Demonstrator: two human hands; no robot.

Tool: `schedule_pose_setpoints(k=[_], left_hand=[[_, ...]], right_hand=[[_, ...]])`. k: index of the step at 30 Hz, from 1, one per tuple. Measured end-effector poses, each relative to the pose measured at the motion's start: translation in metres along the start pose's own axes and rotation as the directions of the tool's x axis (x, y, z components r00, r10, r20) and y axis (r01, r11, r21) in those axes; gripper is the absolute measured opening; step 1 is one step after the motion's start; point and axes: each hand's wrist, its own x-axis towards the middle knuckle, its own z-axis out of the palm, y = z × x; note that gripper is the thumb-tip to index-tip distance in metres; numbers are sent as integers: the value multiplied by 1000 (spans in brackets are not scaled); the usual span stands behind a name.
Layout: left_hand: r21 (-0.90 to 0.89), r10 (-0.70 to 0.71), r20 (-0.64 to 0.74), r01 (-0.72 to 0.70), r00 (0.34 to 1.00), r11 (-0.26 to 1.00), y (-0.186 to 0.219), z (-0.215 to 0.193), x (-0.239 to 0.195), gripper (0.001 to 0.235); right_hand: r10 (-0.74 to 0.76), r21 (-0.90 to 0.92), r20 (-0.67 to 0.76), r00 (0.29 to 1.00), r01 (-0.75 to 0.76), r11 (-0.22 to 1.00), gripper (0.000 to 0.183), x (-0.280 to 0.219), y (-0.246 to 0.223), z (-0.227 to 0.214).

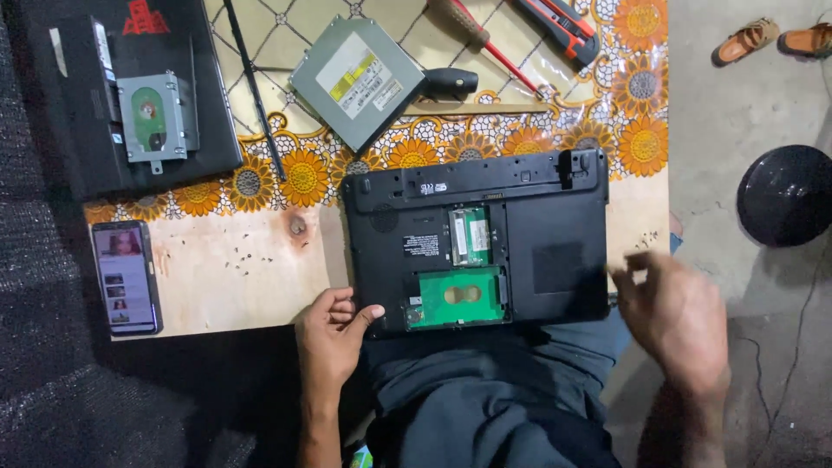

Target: The person is installing a hard drive into a laptop. They hold the laptop upside down on their lap and insert a hard drive into the drive bay, then remove it and place it on the table. They then pick up a different hard drive and insert it into the laptop.

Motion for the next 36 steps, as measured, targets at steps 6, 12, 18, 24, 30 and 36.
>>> schedule_pose_setpoints(k=[6, 12, 18, 24, 30, 36], left_hand=[[-96, 36, -46, -40, 998, 995, -9, 8, -6, 36], [-54, 131, -150, -140, 980, 989, -11, 15, -11, 32], [-95, 180, -218, -204, 959, 974, -22, 23, -12, 35], [-138, 184, -211, -215, 960, 967, -19, 21, -12, 33], [-144, 134, -190, -162, 973, 976, -14, 19, -14, 33], [-146, 152, -192, -181, 970, 973, -15, 17, -13, 34]], right_hand=[[-405, 528, -307, 861, 509, 680, 22, 54, -110, -36], [-511, 666, -227, 829, 515, 539, 45, 95, -218, -24], [-489, 698, -329, 808, 557, 450, 37, 104, -252, -2], [-344, 799, -374, 861, 487, 353, 42, 122, -267, 14], [-94, 869, -307, 947, 319, 379, 45, 134, -280, 27], [-122, 948, -317, 941, 313, -51, 47, 142, -265, 31]])
